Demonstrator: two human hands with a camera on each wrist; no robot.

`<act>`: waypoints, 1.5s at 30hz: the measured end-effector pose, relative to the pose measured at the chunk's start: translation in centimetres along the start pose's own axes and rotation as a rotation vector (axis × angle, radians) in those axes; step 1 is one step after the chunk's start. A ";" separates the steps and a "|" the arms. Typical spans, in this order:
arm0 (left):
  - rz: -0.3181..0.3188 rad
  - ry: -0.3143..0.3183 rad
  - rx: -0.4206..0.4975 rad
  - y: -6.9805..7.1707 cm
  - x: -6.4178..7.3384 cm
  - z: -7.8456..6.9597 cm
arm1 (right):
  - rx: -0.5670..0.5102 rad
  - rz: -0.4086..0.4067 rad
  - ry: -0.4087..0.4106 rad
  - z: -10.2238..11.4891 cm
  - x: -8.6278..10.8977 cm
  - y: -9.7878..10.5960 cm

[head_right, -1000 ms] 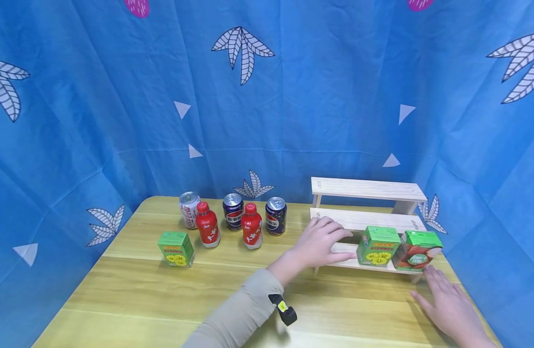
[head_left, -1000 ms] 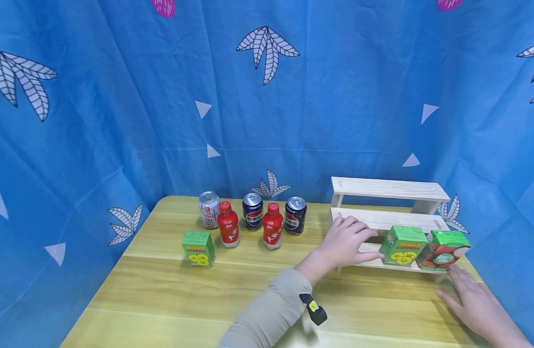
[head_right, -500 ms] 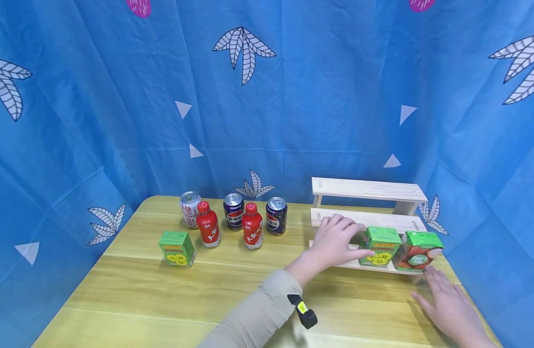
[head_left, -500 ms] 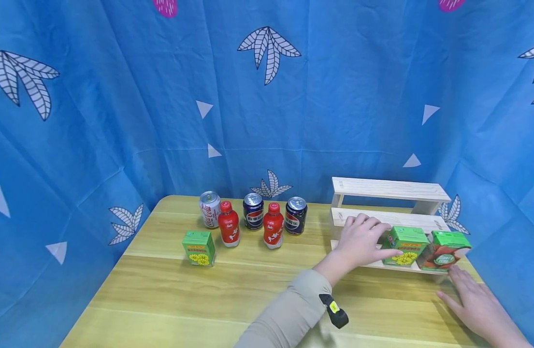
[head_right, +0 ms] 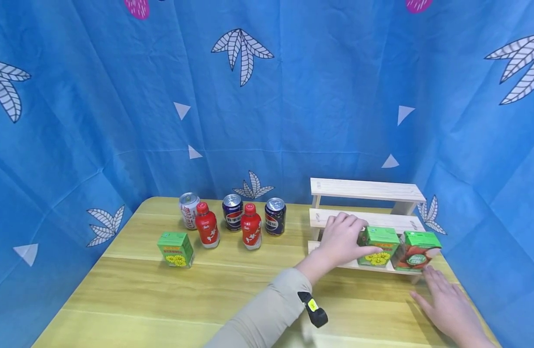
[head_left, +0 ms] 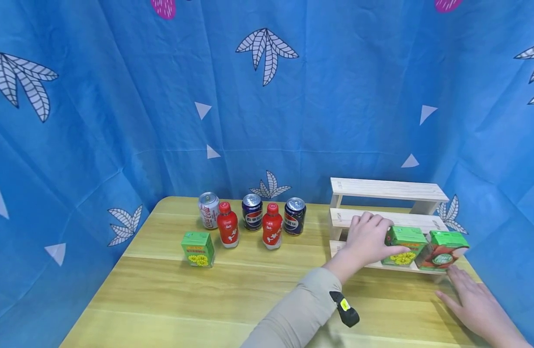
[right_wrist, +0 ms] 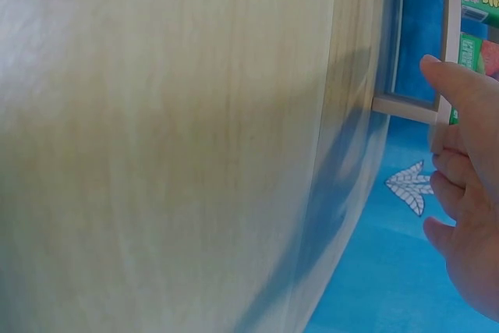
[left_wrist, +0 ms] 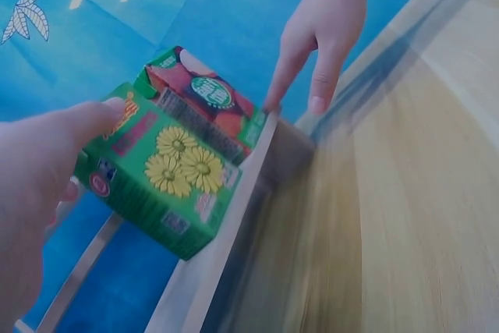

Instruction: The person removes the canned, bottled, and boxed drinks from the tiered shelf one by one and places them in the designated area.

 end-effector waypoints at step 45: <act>-0.065 0.021 0.028 -1.5 0.8 -1.2 | 0.007 -0.037 0.010 -0.4 -0.2 -0.1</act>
Point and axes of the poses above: each hand's wrist, its own x-axis away from the middle knuckle, its own y-axis out of the back of the hand, z = x × y, the point moved 9 cm from there along -x, towards the middle knuckle, and after that the axes turned 9 degrees about y, right-handed, at the moved point
